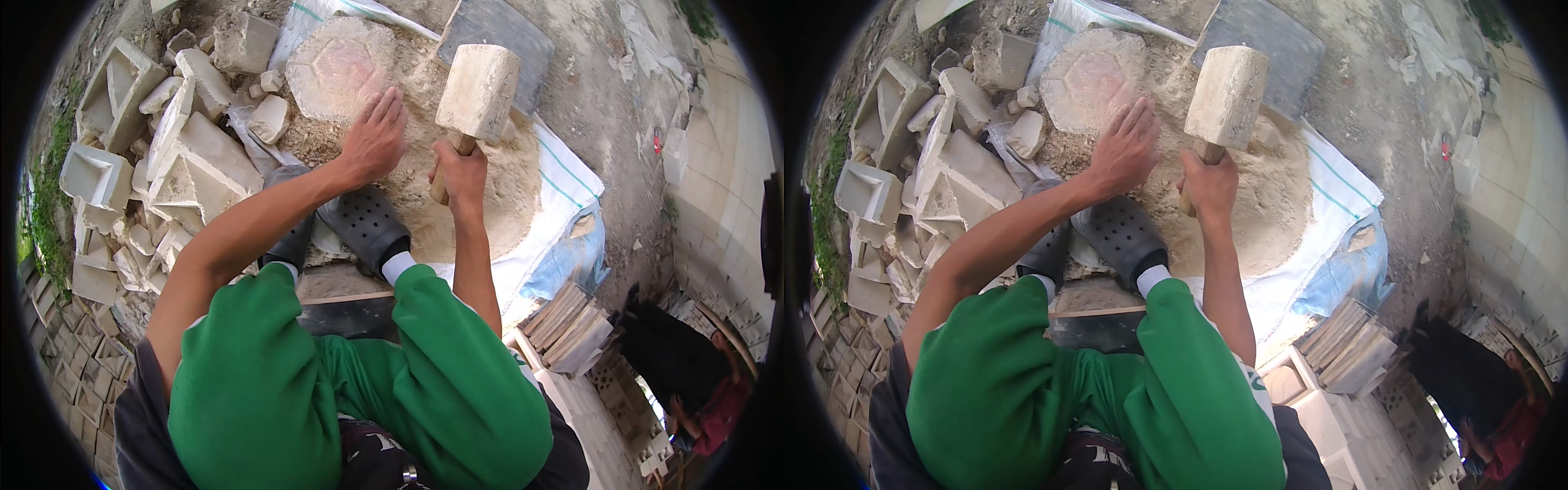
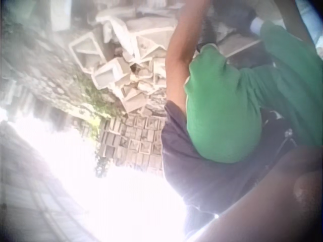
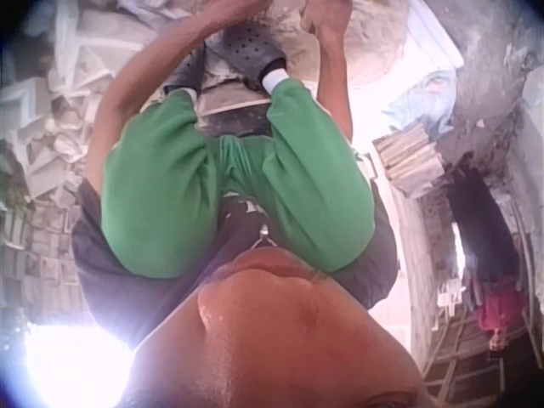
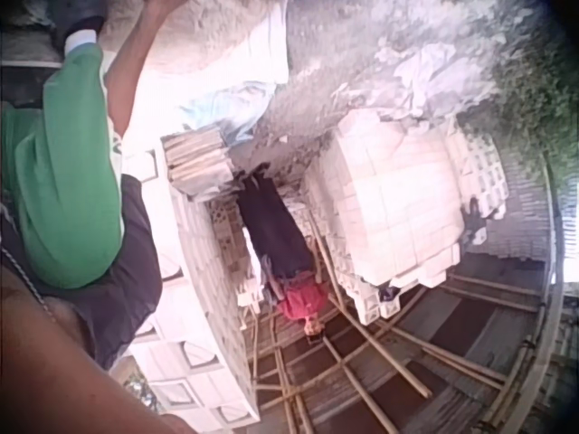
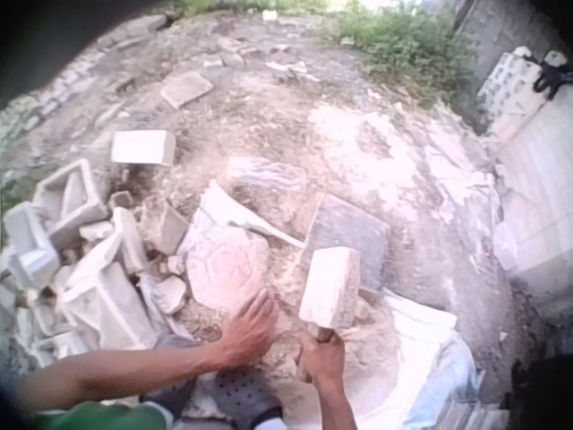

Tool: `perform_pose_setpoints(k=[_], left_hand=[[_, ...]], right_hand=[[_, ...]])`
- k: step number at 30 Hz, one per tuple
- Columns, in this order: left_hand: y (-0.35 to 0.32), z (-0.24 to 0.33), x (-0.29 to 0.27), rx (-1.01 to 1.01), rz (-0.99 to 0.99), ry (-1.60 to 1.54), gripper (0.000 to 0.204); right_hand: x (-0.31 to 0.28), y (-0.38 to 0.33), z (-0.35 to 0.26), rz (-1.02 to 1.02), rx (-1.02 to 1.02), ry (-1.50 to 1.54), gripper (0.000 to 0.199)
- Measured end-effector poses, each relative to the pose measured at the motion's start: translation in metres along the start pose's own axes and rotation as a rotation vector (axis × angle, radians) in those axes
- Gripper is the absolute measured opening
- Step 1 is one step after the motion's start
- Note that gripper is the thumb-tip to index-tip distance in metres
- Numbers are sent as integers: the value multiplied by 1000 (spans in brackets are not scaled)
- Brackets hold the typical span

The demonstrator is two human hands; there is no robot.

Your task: The person repeatedly strikes a small stone with a wooden mallet to break it into smaller pieces. They adjust the stone's position between strikes and occasionally move broken fragments aside. The task continues with the same stone throughout the clip.

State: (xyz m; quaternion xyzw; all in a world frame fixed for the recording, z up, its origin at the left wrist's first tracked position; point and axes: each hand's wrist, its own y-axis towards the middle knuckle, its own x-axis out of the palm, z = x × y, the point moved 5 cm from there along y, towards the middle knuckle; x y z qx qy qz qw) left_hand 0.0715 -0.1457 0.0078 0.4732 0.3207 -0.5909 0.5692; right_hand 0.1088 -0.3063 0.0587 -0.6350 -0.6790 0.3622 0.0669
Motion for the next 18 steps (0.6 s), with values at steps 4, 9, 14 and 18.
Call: perform_pose_setpoints(k=[4,9,14,18], left_hand=[[-7,22,11,26,15,76,33],[9,14,10,-24,-89,-135,20],[20,15,19,-144,-235,-96,14],[27,14,14,-181,-370,-188,13]], right_hand=[[-5,1,1,22,-7,21,33],[-8,1,7,44,28,1,33],[-7,-4,9,30,65,26,32],[-12,-5,11,39,48,10,32]])
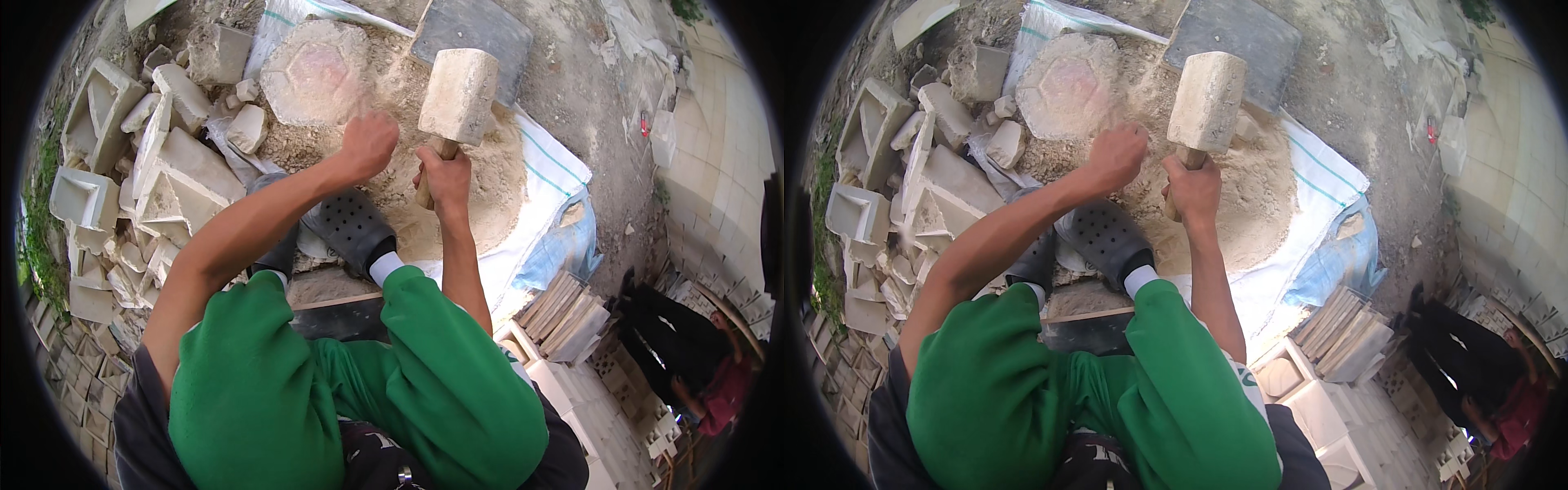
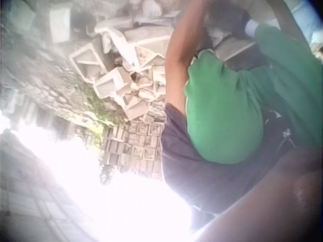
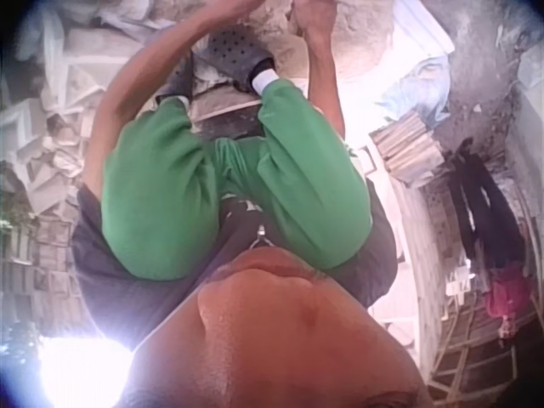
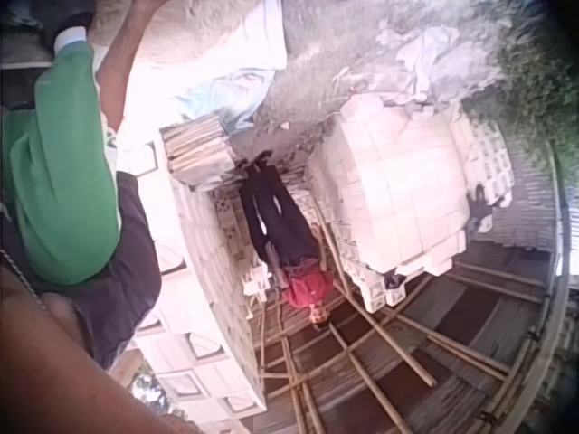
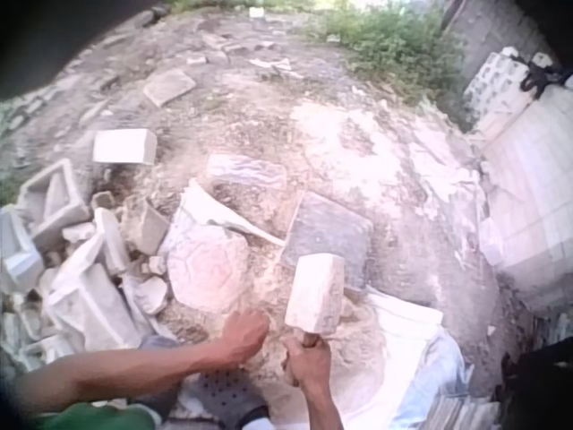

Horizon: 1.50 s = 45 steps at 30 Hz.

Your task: The person repeatedly strikes a small stone with a wooden mallet to break it into smaller pieces. They adjust the stone's position between strikes and occasionally move broken fragments aside. The task continues with the same stone throughout the clip.

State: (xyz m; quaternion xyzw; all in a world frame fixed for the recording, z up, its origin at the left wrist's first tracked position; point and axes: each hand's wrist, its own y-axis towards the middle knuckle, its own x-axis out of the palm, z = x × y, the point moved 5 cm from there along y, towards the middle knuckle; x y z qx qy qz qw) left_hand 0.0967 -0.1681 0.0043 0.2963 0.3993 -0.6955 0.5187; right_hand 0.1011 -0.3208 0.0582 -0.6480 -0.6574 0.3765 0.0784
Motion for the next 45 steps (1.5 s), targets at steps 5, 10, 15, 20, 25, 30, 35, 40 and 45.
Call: perform_pose_setpoints(k=[5,10,15,20,25,30,35,40,45], left_hand=[[40,4,-34,94,-114,-180,24],[34,-31,-60,34,105,-419,28],[-20,-99,-64,-275,-281,-171,26],[-57,-107,-38,-86,-298,-267,24],[-53,-74,-7,-28,-375,-107,23],[-50,-71,14,-31,-248,4,16],[-58,-69,14,-87,-216,-8,18],[-66,-66,-33,-79,103,-230,19],[-46,-112,-87,-233,337,-347,20]], right_hand=[[-5,3,-3,18,-4,34,32],[-4,2,-6,14,-15,51,33],[2,-1,0,-12,7,24,36],[8,-1,4,-30,-12,-68,39],[12,0,7,-42,-29,-101,42],[13,-5,3,-19,-2,-91,41],[16,-5,4,-26,-2,-106,41],[23,-6,5,-45,-18,-97,32],[35,-10,1,-82,-53,-204,36]])
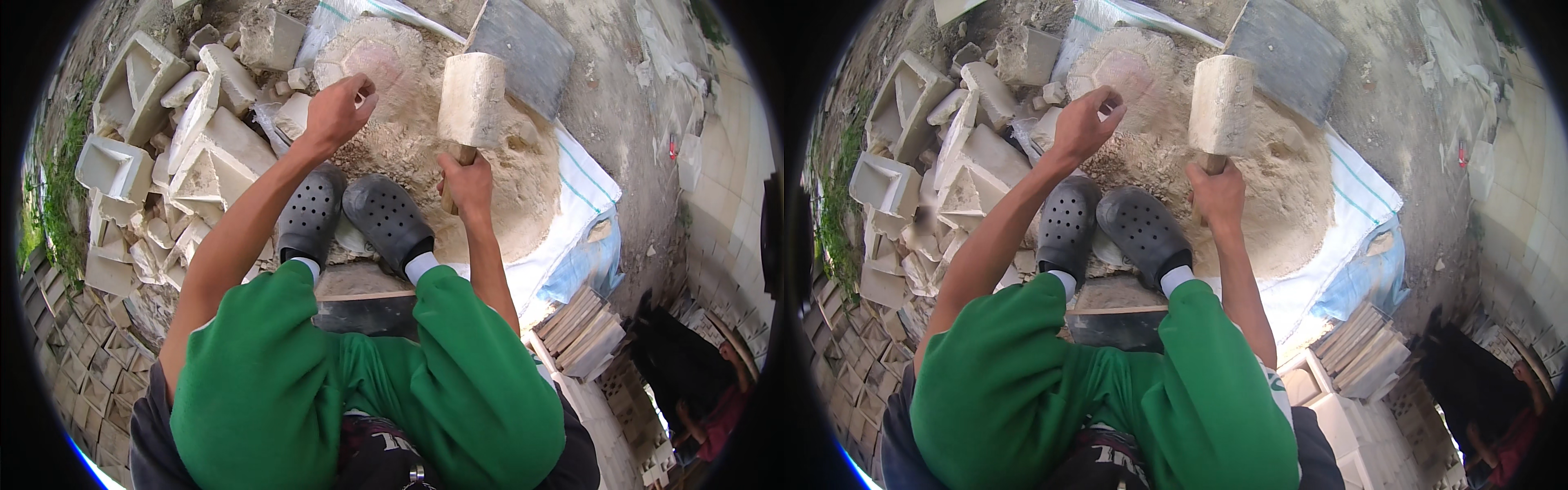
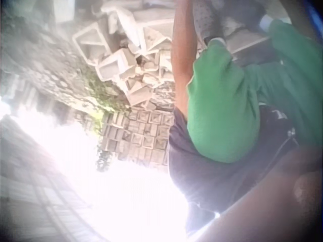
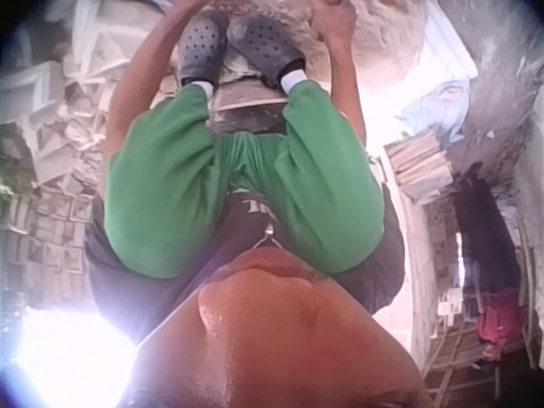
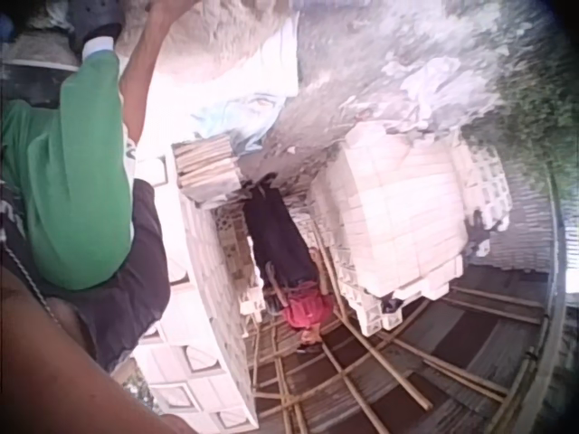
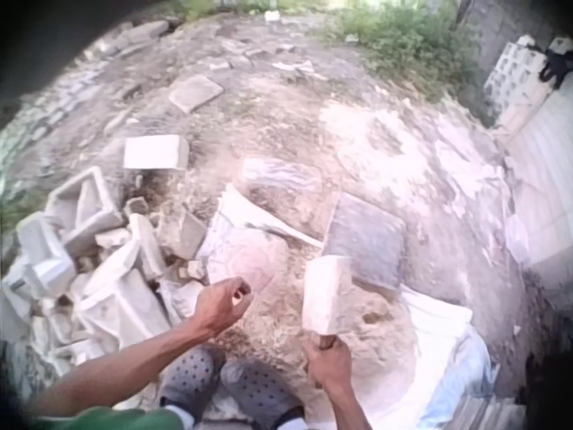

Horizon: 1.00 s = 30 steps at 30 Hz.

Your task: The person repeatedly strikes a small stone with a wooden mallet to break it into smaller pieces. They adjust the stone's position between strikes and occasionally move broken fragments aside. The task continues with the same stone throughout the clip.

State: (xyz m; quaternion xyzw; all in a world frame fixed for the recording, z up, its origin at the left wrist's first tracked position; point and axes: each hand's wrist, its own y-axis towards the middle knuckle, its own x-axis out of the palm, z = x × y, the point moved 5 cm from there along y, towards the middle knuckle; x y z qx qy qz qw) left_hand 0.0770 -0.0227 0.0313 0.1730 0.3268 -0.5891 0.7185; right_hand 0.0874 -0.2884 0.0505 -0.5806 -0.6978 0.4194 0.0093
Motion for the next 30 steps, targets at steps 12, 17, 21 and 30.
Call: perform_pose_setpoints(k=[12,17,21,30], left_hand=[[21,-32,-20,241,350,225,21],[17,-35,-20,292,345,214,25],[12,-44,-26,275,460,180,24],[5,-51,-31,222,427,86,20]], right_hand=[[37,-8,-29,-135,-84,-128,44],[64,15,-52,-122,-273,-268,50],[89,26,-98,-123,-509,-332,47],[118,35,-111,-46,-495,-519,59]])
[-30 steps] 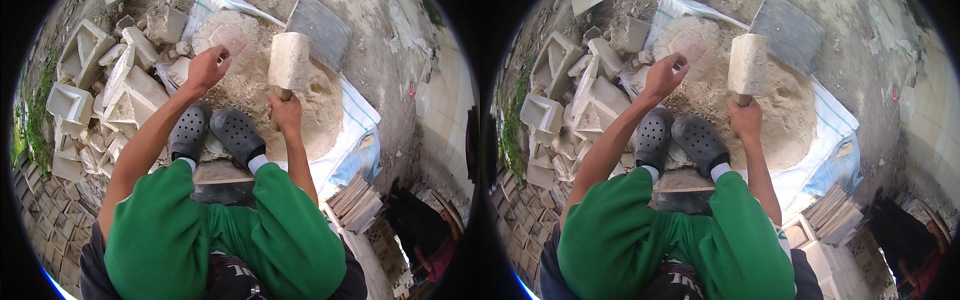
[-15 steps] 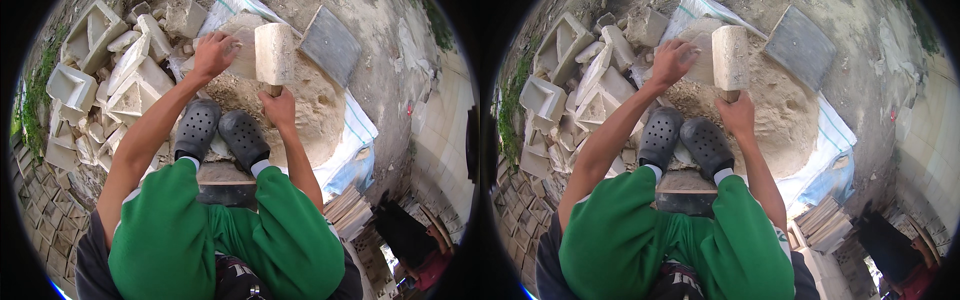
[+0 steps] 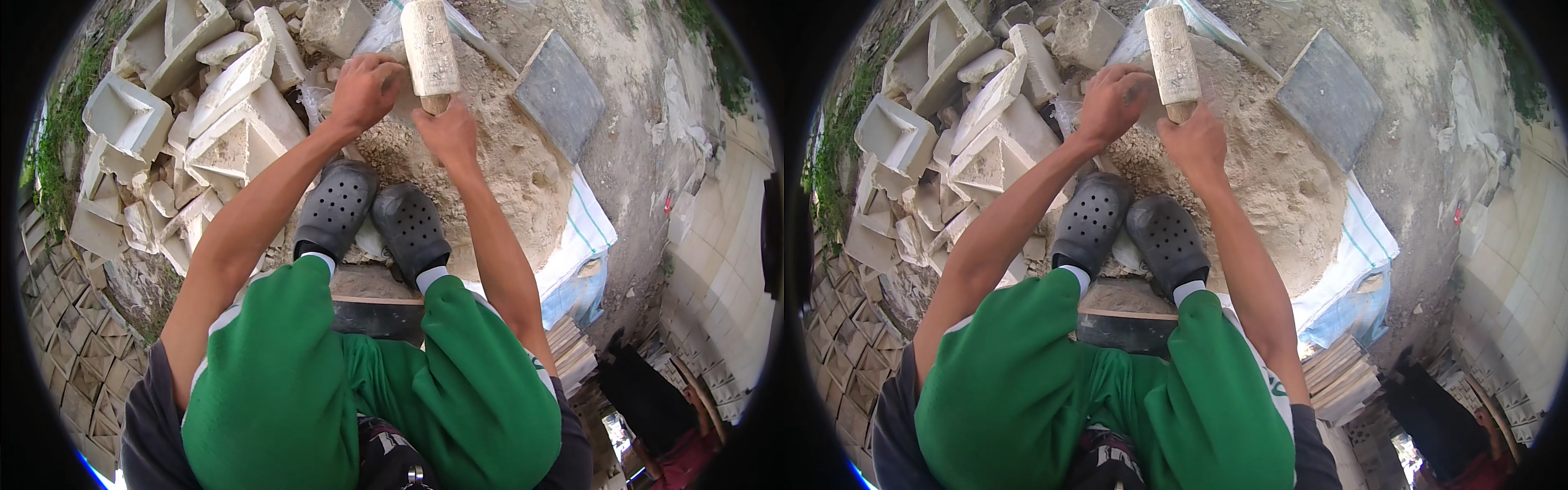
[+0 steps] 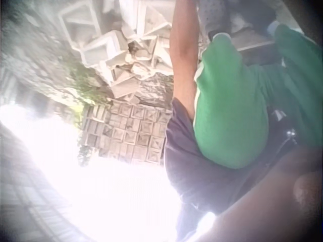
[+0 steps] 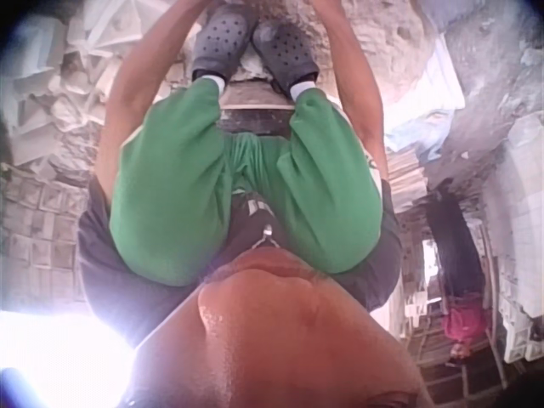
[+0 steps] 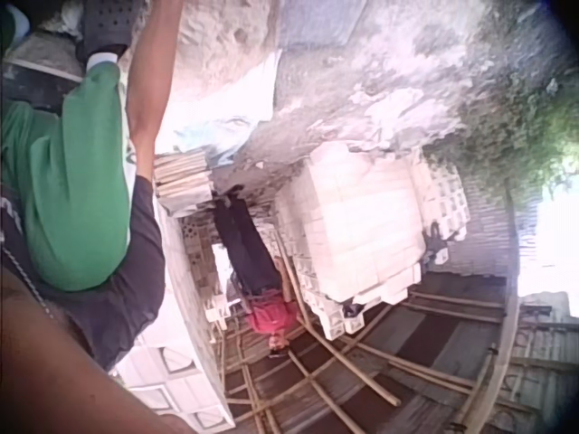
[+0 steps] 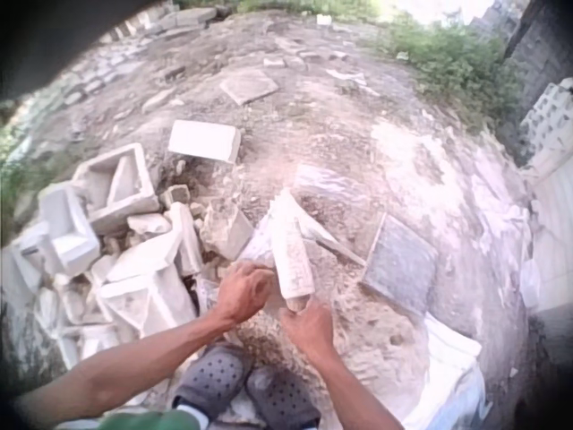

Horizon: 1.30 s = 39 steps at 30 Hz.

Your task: The person repeatedly strikes a small stone with a wooden mallet to break it into smaller pieces. They adjust the stone's position between strikes and occasionally move broken fragments aside. The task continues with the same stone throughout the clip.

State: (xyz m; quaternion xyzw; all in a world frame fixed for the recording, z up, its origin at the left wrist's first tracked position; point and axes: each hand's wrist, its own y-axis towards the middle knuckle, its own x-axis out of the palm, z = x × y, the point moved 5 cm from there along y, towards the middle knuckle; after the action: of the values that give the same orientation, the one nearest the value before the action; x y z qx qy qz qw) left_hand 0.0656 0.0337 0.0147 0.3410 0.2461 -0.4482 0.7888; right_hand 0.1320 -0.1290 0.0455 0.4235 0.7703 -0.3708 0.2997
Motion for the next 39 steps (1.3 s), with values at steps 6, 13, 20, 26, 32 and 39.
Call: perform_pose_setpoints(k=[6,13,20,26,32,39], left_hand=[[-3,0,7,20,29,-39,18],[-5,-2,8,8,1,-2,20],[-9,-1,6,-3,-11,26,24],[-12,1,7,11,-4,28,23],[-13,7,8,-12,-39,70,17],[-19,2,9,-19,43,55,14]], right_hand=[[-16,6,11,6,-29,176,50],[-4,1,20,38,-40,81,48],[-1,-2,11,46,-13,56,52],[-5,4,19,39,-14,116,54],[-4,5,15,-98,150,141,57],[-17,0,-4,-4,2,146,53]])
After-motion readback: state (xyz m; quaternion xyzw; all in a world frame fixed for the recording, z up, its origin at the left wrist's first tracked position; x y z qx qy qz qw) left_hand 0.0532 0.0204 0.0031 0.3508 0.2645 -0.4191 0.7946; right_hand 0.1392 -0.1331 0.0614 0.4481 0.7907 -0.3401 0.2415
